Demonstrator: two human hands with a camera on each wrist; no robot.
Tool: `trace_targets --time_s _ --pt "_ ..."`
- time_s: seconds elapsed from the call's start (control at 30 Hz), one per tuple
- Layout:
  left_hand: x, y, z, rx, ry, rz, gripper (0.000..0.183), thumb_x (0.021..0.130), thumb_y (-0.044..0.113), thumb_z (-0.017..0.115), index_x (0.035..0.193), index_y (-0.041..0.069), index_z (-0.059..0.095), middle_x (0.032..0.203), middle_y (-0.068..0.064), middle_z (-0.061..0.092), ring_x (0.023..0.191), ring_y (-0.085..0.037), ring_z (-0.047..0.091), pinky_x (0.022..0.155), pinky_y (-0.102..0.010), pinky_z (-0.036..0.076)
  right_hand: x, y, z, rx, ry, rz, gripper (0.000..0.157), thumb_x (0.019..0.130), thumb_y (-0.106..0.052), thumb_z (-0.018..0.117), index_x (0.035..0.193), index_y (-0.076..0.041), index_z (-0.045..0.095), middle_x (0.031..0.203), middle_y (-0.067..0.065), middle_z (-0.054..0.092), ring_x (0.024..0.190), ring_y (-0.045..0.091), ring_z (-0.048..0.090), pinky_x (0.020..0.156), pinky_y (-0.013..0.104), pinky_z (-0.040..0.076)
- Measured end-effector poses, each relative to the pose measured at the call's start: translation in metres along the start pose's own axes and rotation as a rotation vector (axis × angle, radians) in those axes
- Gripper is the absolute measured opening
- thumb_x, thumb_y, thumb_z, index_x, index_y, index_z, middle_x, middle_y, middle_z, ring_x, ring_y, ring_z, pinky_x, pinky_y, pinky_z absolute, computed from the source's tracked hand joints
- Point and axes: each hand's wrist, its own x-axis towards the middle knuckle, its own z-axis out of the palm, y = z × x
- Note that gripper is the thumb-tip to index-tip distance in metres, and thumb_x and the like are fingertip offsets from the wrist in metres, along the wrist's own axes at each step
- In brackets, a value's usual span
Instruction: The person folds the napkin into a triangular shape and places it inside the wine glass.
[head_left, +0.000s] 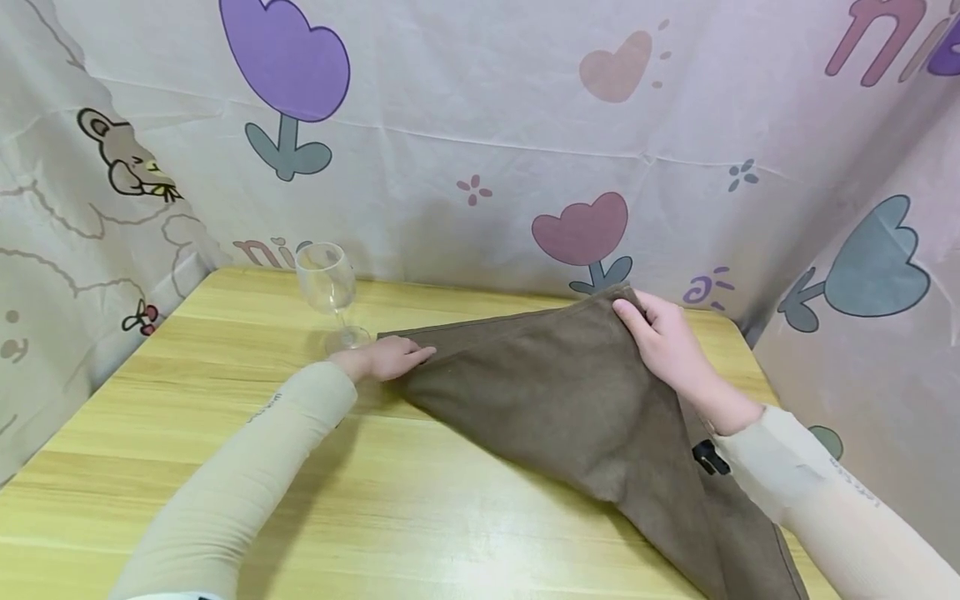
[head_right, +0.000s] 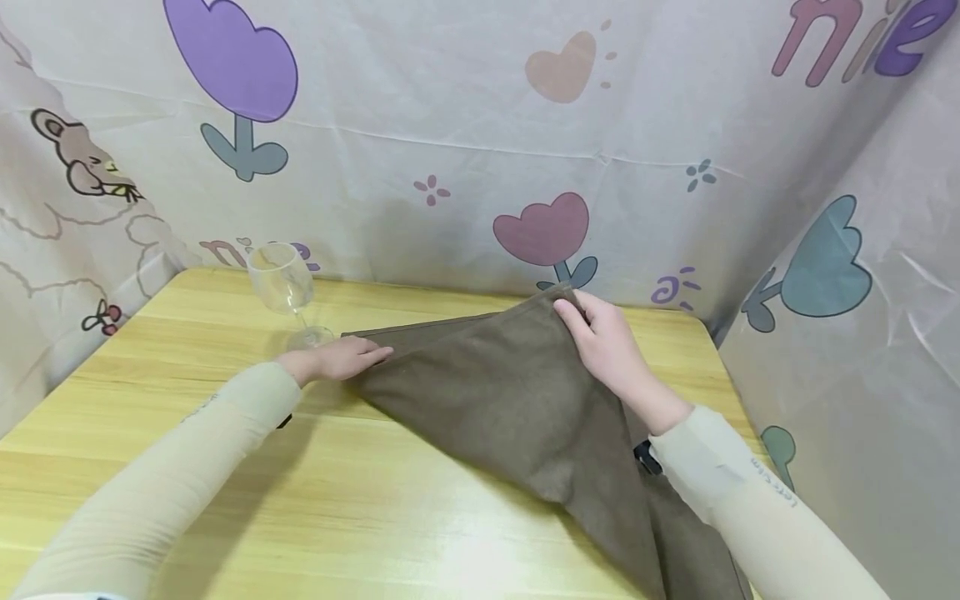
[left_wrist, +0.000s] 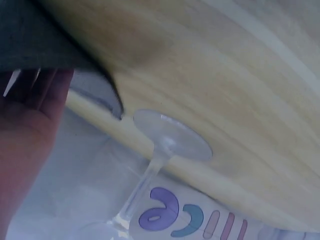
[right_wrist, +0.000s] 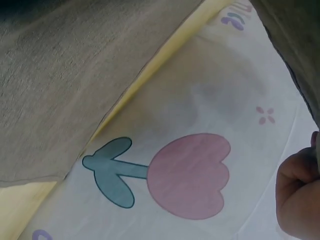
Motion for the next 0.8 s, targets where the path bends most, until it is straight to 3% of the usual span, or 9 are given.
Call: trace_targets --time_s 0.07,0.17,0.27,0.33,0.37,0.47,0.57,0.7,0.8 --pt "-0.003 -0.002 -0.003 -0.048 -0.029 -0.029 0.064 0.1 0.05 0.024 0.128 0.001 0.055 0.134 -0.018 0.053 0.129 -0.036 0.044 0.108 -0.047 0.032 0.002 0.003 -0.002 -0.014 0.029 -0.011 0.026 0.097 -0.018 0.05 0.08 0.0 0.059 0.068 0.009 0.053 0.061 0.004 0.044 0.057 0.019 0.036" --pt "-0.01 -0.003 -0.009 -0.116 -0.091 -0.068 0.073 0.093 0.061 0.034 0.135 0.003 0.048 0.141 -0.018 0.045 0.133 -0.035 0.037 0.111 -0.048 0.028 0.004 0.01 -0.003 -0.056 0.053 -0.017 0.027 0.097 -0.018 0.051 0.077 -0.001 0.058 0.064 0.008 0.05 0.059 0.006 0.041 0.056 0.021 0.034" --pt "-0.015 -0.003 -0.013 -0.089 -0.156 -0.024 0.068 0.087 0.055 0.053 0.128 0.001 0.054 0.128 -0.015 0.056 0.12 -0.03 0.051 0.103 -0.044 0.038 0.006 0.017 -0.004 -0.096 0.062 -0.015 0.027 0.096 -0.018 0.051 0.076 -0.001 0.056 0.063 0.008 0.049 0.058 0.007 0.04 0.055 0.021 0.033" --pt "-0.017 -0.004 -0.013 -0.066 -0.196 0.024 0.044 0.086 0.043 0.062 0.101 0.001 0.063 0.095 -0.007 0.063 0.089 -0.019 0.058 0.084 -0.035 0.046 0.007 0.023 -0.005 -0.12 0.068 -0.016 0.027 0.096 -0.017 0.051 0.074 -0.001 0.053 0.063 0.008 0.047 0.058 0.008 0.039 0.055 0.022 0.032" --pt "-0.018 -0.004 -0.013 -0.06 -0.21 0.044 0.033 0.086 0.036 0.064 0.084 0.003 0.061 0.079 -0.002 0.058 0.073 -0.014 0.053 0.072 -0.03 0.045 0.008 0.025 -0.006 -0.129 0.073 -0.017 0.027 0.096 -0.016 0.051 0.073 -0.002 0.052 0.062 0.007 0.045 0.057 0.008 0.038 0.055 0.022 0.031" --pt "-0.019 -0.006 -0.012 -0.089 -0.232 0.055 0.041 0.087 0.02 0.063 0.059 0.013 0.036 0.057 0.006 0.03 0.052 -0.008 0.028 0.055 -0.022 0.028 0.009 0.03 -0.007 -0.147 0.08 -0.014 0.029 0.096 -0.015 0.051 0.071 -0.003 0.046 0.062 0.006 0.04 0.057 0.01 0.036 0.054 0.024 0.03" --pt "-0.018 -0.006 -0.01 -0.102 -0.208 0.033 0.045 0.089 0.019 0.06 0.057 0.018 0.028 0.053 0.007 0.023 0.049 -0.008 0.021 0.052 -0.022 0.023 0.01 0.032 -0.008 -0.162 0.077 -0.003 0.029 0.097 -0.017 0.05 0.072 -0.003 0.046 0.063 0.007 0.041 0.056 0.012 0.036 0.054 0.025 0.03" --pt "-0.008 0.001 -0.004 -0.078 -0.086 0.064 0.028 0.091 0.025 0.058 0.067 0.014 0.048 0.06 0.005 0.04 0.056 -0.009 0.036 0.057 -0.023 0.032 0.01 0.032 -0.009 -0.167 0.059 0.006 0.029 0.098 -0.021 0.048 0.075 -0.004 0.048 0.064 0.008 0.043 0.057 0.014 0.038 0.056 0.026 0.031" --pt "0.002 0.006 0.002 -0.016 0.01 0.113 0.021 0.091 0.022 0.058 0.074 0.011 0.053 0.066 0.003 0.044 0.063 -0.011 0.042 0.063 -0.026 0.035 0.011 0.028 -0.008 -0.166 0.041 0.004 0.029 0.099 -0.024 0.047 0.077 -0.004 0.049 0.067 0.009 0.045 0.06 0.015 0.039 0.058 0.027 0.032"
